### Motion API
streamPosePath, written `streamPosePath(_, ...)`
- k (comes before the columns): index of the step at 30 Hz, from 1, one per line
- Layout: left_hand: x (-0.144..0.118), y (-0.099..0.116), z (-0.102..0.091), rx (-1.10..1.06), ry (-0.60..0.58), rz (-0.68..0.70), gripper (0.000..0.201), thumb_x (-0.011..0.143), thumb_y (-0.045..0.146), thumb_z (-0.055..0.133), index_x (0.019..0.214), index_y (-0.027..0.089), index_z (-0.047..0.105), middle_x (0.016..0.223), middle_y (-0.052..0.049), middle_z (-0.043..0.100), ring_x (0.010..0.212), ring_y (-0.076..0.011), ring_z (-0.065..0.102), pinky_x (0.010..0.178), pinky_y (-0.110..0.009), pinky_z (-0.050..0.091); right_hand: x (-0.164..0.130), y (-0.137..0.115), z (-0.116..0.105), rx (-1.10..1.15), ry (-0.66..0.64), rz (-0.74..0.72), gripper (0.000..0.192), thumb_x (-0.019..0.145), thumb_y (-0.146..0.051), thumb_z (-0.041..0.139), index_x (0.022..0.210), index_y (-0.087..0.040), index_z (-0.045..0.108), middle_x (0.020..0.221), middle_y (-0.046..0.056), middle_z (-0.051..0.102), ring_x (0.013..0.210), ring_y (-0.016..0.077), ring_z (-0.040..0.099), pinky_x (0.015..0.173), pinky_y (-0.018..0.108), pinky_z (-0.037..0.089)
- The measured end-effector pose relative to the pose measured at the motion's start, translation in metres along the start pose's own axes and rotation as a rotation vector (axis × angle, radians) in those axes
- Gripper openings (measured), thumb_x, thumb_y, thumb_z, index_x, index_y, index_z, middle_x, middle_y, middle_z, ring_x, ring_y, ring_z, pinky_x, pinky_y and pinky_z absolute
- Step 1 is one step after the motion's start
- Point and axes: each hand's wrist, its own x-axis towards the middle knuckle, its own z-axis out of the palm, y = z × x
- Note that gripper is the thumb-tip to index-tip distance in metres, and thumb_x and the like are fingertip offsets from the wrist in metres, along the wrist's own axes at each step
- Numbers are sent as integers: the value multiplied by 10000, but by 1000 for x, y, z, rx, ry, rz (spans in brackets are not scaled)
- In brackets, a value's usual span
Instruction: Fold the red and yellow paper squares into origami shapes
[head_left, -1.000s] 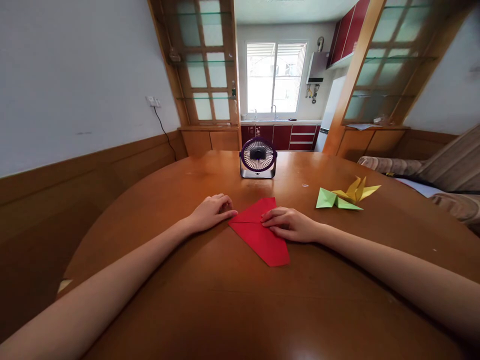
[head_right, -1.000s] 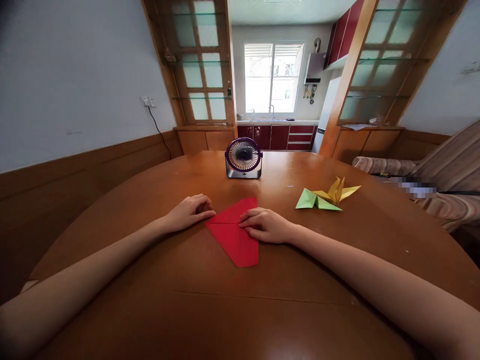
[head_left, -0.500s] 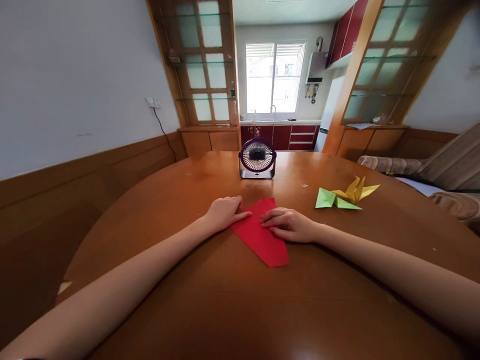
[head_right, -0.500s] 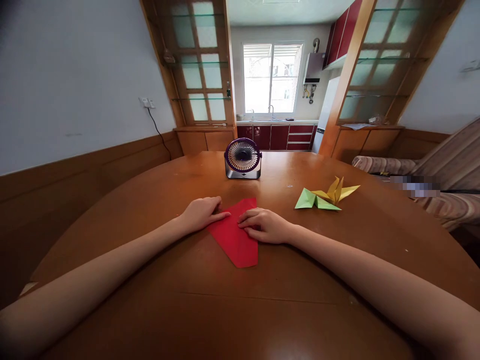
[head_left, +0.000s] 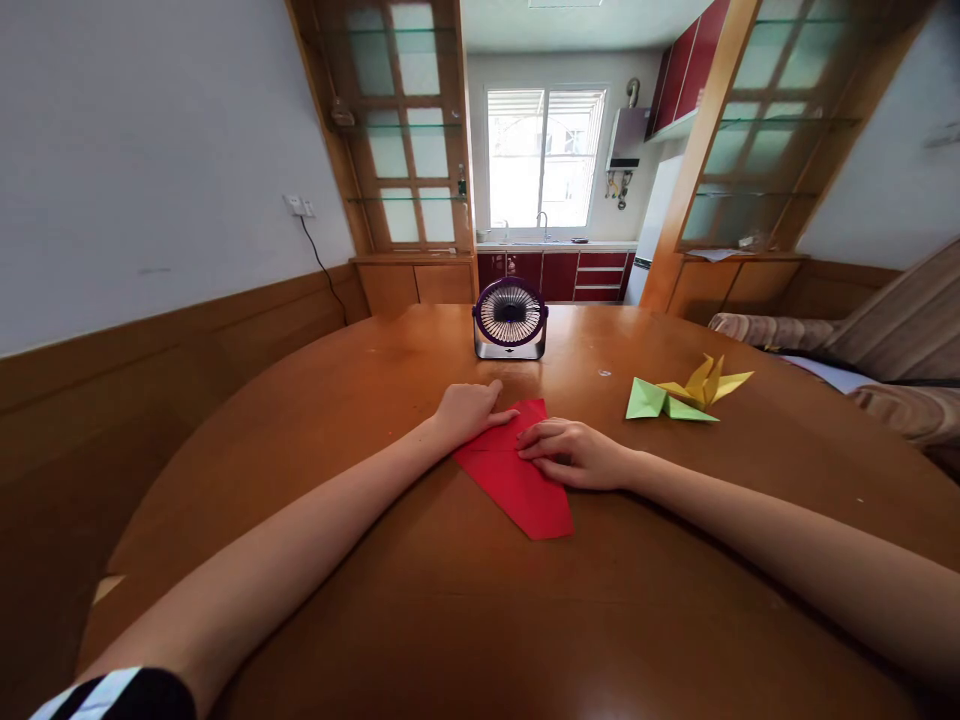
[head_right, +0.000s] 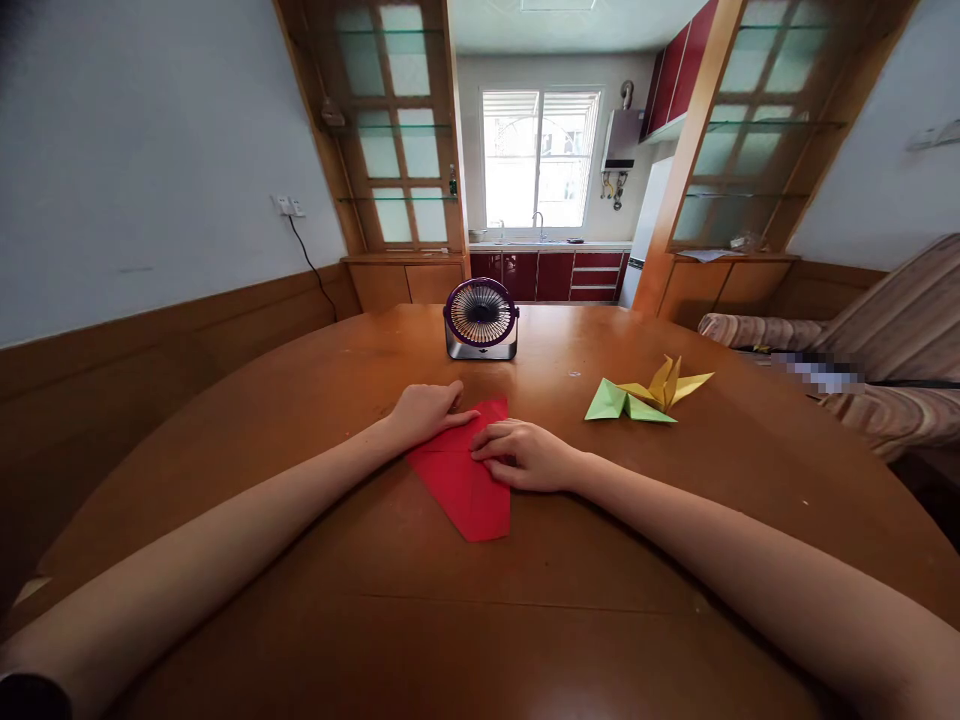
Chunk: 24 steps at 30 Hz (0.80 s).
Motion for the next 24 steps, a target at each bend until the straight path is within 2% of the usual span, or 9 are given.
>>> streamPosePath(9,21,4,8,22,54,-58,536,899,624,446,1037,129,600,844,-148,703,812,-294,684,614,-295,408,1,-1,-1,-1,5,-8,269,863,-127,522,1075,-155,685,1123,121,665,1043,211,628,941,398,496)
streamPosePath(14,27,10,8,31,70,-64,470,922,545,467,1028,109,608,859,-168,703,828,-290,686,623,-293,416,1,-2,-1,3,14,-17,265,865,-126,524,1073,-142,687,1130,133,662,1052,214,627,942,393,498)
streamPosePath(18,30,20,8,49,83,-66,357,967,391,449,998,72,606,849,-174,700,834,-275,695,620,-276,394,0,-1,-1,3,12,-15,266,865,-126,525,1072,-124,691,1117,138,669,1052,217,629,943,387,500)
streamPosePath(22,26,26,7,67,100,-48,326,998,148,282,982,48,592,876,-168,692,876,-243,692,641,-271,372,0,0,0,-7,12,-13,272,872,-130,520,1086,-153,687,1132,119,668,1059,207,627,944,387,504)
streamPosePath(24,23,26,5,75,103,-44,284,973,99,315,966,53,595,864,-177,690,858,-253,696,643,-279,394,-1,1,0,-13,10,-14,275,874,-130,522,1095,-157,683,1137,117,667,1067,206,624,950,389,502)
